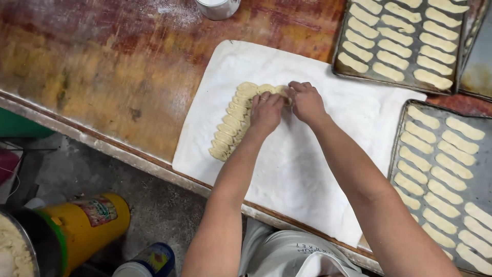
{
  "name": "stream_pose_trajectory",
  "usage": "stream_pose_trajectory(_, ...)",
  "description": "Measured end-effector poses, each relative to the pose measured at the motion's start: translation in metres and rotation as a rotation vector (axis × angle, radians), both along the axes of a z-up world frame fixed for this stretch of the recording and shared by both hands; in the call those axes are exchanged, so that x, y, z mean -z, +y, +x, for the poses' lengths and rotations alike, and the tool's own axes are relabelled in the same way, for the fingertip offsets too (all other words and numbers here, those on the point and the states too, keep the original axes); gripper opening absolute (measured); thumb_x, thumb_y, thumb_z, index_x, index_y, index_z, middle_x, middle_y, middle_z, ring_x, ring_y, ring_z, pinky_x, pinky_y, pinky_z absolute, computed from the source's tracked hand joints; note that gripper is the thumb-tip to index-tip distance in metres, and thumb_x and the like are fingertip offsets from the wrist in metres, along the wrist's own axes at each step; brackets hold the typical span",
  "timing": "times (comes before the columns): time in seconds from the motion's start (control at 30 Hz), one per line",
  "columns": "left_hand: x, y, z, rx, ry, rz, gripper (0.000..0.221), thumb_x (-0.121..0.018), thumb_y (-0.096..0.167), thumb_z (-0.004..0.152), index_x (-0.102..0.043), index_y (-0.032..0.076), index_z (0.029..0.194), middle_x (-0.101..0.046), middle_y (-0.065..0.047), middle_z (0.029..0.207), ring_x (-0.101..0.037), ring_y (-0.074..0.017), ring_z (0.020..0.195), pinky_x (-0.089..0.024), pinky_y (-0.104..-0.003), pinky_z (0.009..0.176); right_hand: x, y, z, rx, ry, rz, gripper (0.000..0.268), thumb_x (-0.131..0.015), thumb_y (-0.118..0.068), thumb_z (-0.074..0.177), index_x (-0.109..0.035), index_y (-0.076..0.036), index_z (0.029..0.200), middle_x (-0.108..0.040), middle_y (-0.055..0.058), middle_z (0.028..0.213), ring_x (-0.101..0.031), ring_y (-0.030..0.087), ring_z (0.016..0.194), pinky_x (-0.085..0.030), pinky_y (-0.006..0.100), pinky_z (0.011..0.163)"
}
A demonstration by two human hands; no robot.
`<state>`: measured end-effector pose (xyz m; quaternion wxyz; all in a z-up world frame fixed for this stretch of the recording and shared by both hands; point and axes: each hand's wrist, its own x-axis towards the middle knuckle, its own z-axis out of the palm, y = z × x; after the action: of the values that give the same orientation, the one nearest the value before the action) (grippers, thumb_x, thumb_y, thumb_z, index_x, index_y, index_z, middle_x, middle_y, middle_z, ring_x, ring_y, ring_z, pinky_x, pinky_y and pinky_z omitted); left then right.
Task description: A person is seen shaping small pieces of dough and arranging them in a specific pattern on metal baking trays in a bakery setting.
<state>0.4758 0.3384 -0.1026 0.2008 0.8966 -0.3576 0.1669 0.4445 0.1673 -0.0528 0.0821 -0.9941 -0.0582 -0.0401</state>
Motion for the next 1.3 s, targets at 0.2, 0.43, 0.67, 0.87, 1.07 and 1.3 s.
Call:
stream_pose_trajectory(0.2, 0.021, -0.006, -0.01, 0.12, 0.109, 0.104, 0.016, -0.054, 0.023, 0.089, -0.07, 0.021, 0.085, -0.065, 0.003, 0.102, -0.057, -0.0268, 0.108, -0.039, -0.049, 0.091, 0.056, -0.024, -0.01, -0.066, -0.113, -0.002, 0.03, -0.048, -0.024, 0.103, -0.075, -0.016, 0.094, -0.072, -0.002, 0.108, -0.067, 0.024, 0.1, -0.053, 0.035, 0.081)
stream_pose_trajectory(0.43, 0.004, 0.01, -0.062, 0.249, 0.138, 0.04, 0.014, -0.055, 0.023, 0.092, -0.068, 0.022, 0.098, -0.064, 0.001, 0.1, -0.054, -0.026, 0.117, -0.036, -0.05, 0.097, 0.005, -0.016, -0.087, -0.043, -0.027, 0.026, 0.021, -0.056, -0.019, 0.1, -0.074, -0.014, 0.111, -0.066, 0.001, 0.122, -0.057, 0.025, 0.118, -0.049, 0.038, 0.094)
stream_pose_trajectory(0.67, -0.05, 0.031, -0.144, 0.331, 0.622, -0.042, 0.012, -0.065, 0.025, 0.09, -0.074, 0.021, 0.096, -0.07, 0.003, 0.103, -0.062, -0.0221, 0.11, -0.042, -0.045, 0.1, -0.021, -0.033, -0.114, 0.057, 0.02, 0.282, 0.025, -0.058, -0.013, 0.098, -0.072, -0.014, 0.119, -0.064, 0.003, 0.13, -0.061, 0.027, 0.118, -0.051, 0.04, 0.097)
stream_pose_trajectory(0.87, -0.037, -0.09, -0.197, 0.308, 1.541, -0.689, 0.023, -0.068, -0.001, 0.088, -0.066, 0.002, 0.111, -0.062, -0.006, 0.103, -0.068, -0.0182, 0.09, -0.062, -0.03, 0.079, -0.029, -0.119, -0.254, 0.153, 0.015, 1.067, 0.043, -0.066, -0.027, 0.095, -0.061, -0.009, 0.133, -0.06, 0.017, 0.128, -0.064, 0.032, 0.101, -0.055, 0.044, 0.081)
stream_pose_trajectory(1.07, -0.03, -0.301, -0.317, 0.477, 1.451, -0.345, 0.039, -0.079, 0.01, 0.08, -0.067, 0.011, 0.117, -0.068, -0.006, 0.098, -0.069, -0.0197, 0.09, -0.06, -0.032, 0.076, -0.013, -0.259, -0.443, 0.598, -0.13, 1.205, 0.032, -0.074, -0.009, 0.087, -0.069, -0.006, 0.118, -0.071, 0.013, 0.095, -0.068, 0.021, 0.081, -0.056, 0.034, 0.073)
stream_pose_trajectory(1.3, -0.016, -0.449, -0.39, 0.618, 0.413, 0.181, 0.021, -0.067, 0.036, 0.086, -0.072, 0.03, 0.105, -0.069, 0.003, 0.089, -0.064, -0.0254, 0.096, -0.046, -0.046, 0.086, 0.02, -0.382, -0.51, 0.874, -0.069, 0.548, 0.017, -0.071, -0.024, 0.089, -0.074, -0.02, 0.105, -0.071, 0.007, 0.097, -0.069, 0.033, 0.094, -0.056, 0.043, 0.081)
